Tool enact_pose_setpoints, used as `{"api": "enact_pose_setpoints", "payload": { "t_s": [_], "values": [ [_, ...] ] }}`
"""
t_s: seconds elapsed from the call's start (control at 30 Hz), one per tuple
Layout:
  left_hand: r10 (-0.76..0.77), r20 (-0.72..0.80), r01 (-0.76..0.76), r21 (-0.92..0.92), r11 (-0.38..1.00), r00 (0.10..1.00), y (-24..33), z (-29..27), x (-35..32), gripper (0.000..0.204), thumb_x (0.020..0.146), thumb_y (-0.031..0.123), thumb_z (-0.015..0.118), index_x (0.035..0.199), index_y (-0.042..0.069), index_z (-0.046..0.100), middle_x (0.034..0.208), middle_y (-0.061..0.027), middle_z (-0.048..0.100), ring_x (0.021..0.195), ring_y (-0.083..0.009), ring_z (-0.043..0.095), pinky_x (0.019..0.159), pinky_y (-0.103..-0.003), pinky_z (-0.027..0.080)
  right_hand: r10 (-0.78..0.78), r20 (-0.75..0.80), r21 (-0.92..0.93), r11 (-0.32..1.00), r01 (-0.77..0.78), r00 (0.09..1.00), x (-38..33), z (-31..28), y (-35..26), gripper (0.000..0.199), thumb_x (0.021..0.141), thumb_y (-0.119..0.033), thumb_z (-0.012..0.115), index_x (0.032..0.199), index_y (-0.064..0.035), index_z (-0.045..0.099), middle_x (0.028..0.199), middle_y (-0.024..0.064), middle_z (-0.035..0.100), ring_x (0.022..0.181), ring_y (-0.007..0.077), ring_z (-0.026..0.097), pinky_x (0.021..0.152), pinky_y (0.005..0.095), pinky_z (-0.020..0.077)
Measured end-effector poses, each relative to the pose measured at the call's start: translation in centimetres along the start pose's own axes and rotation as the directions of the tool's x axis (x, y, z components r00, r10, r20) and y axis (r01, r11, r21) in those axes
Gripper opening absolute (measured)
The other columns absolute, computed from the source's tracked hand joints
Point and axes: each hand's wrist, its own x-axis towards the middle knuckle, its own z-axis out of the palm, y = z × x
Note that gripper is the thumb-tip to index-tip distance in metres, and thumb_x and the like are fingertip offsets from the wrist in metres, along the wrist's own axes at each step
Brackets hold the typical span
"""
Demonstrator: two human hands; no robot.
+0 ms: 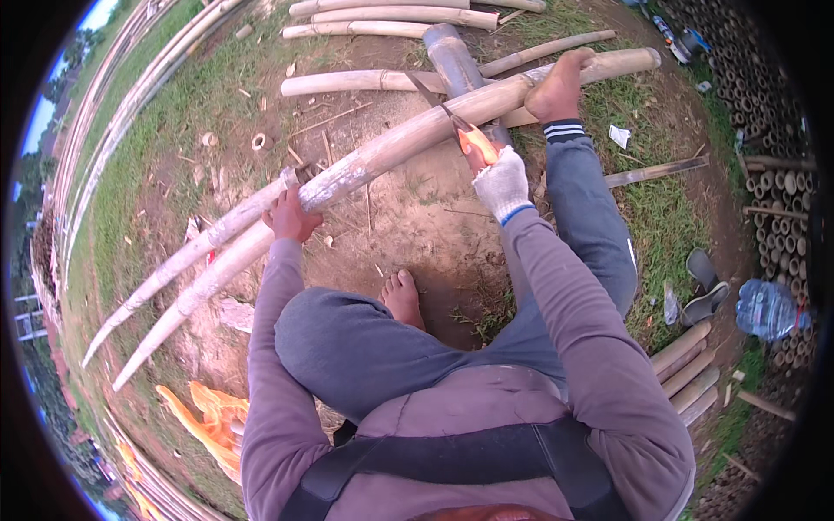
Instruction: The person uses a hand saw to cut long bamboo poles into shorter segments. They position each pole on a support, saw through it, and then move the cut pieces aside.
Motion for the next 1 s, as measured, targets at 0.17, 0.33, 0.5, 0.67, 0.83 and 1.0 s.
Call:
{"api": "enact_pose_setpoints", "payload": {
  "t_s": [0.17,0.33,0.5,0.67,0.83,1.0],
  "values": [
    [0.055,0.019,-0.054,-0.032,0.998,0.998,1.5,0.0,1.2,0.099,0.065,0.038,0.094,0.153,0.020,0.052,0.150,-0.0123,0.060,0.144,-0.0379,0.052,0.121,-0.072,0.025,-0.137,0.049,-0.097,0.985,0.141,0.989,-8.6,-9.8,-2.3,0.023,0.101,-0.020,0.073,0.105,0.0027,0.074,0.091,0.0229,0.075,0.081,0.0385,0.075,0.069,0.0427,0.0556],
    [0.015,-0.042,-0.015,0.006,1.000,0.999,-0.2,1.0,0.2,0.098,0.063,0.039,0.095,0.149,0.020,0.055,0.146,-0.0105,0.063,0.139,-0.0383,0.055,0.120,-0.072,0.025,-0.026,0.093,0.045,0.999,0.022,0.995,-14.2,-13.2,-0.1,0.023,0.102,-0.020,0.073,0.108,0.0019,0.074,0.082,0.0154,0.072,0.072,0.0307,0.072,0.064,0.0401,0.0534],
    [0.025,0.019,-0.025,0.002,1.000,1.000,-0.3,0.8,1.5,0.104,0.064,0.039,0.094,0.157,0.022,0.051,0.154,-0.0098,0.059,0.145,-0.0384,0.051,0.122,-0.072,0.023,0.023,-0.103,-0.002,1.000,-0.024,0.994,-1.4,-0.2,2.1,0.050,0.096,-0.046,0.078,0.096,0.0038,0.073,0.083,0.0287,0.072,0.081,0.0491,0.073,0.070,0.0501,0.0567],
    [0.035,0.006,-0.034,-0.028,0.999,0.999,0.6,-0.1,1.8,0.101,0.065,0.039,0.093,0.156,0.022,0.052,0.156,-0.0089,0.058,0.145,-0.0384,0.050,0.124,-0.070,0.023,-0.002,-0.137,-0.046,0.999,-0.004,0.991,-2.6,-1.9,0.9,0.046,0.095,-0.040,0.080,0.092,0.0051,0.072,0.079,0.0270,0.072,0.078,0.0462,0.074,0.067,0.0493,0.0560],
    [0.058,-0.060,-0.061,-0.051,0.997,0.997,-1.5,1.2,0.6,0.093,0.062,0.036,0.094,0.146,0.023,0.058,0.144,-0.0067,0.065,0.137,-0.0398,0.055,0.115,-0.072,0.029,0.026,0.123,-0.024,0.999,-0.023,0.992,-13.9,-14.5,-3.8,0.019,0.098,-0.018,0.077,0.099,0.0015,0.074,0.074,0.0129,0.070,0.068,0.0253,0.072,0.062,0.0390,0.0532],
    [0.050,-0.033,-0.051,-0.034,0.998,0.998,0.0,0.8,0.6,0.095,0.063,0.035,0.093,0.150,0.023,0.056,0.147,-0.0075,0.063,0.140,-0.0393,0.054,0.117,-0.072,0.029,-0.038,-0.043,-0.038,0.999,0.037,0.998,-8.8,-7.0,0.5,0.033,0.097,-0.031,0.078,0.094,0.0024,0.074,0.076,0.0237,0.071,0.072,0.0418,0.072,0.063,0.0460,0.0542]
  ]
}}
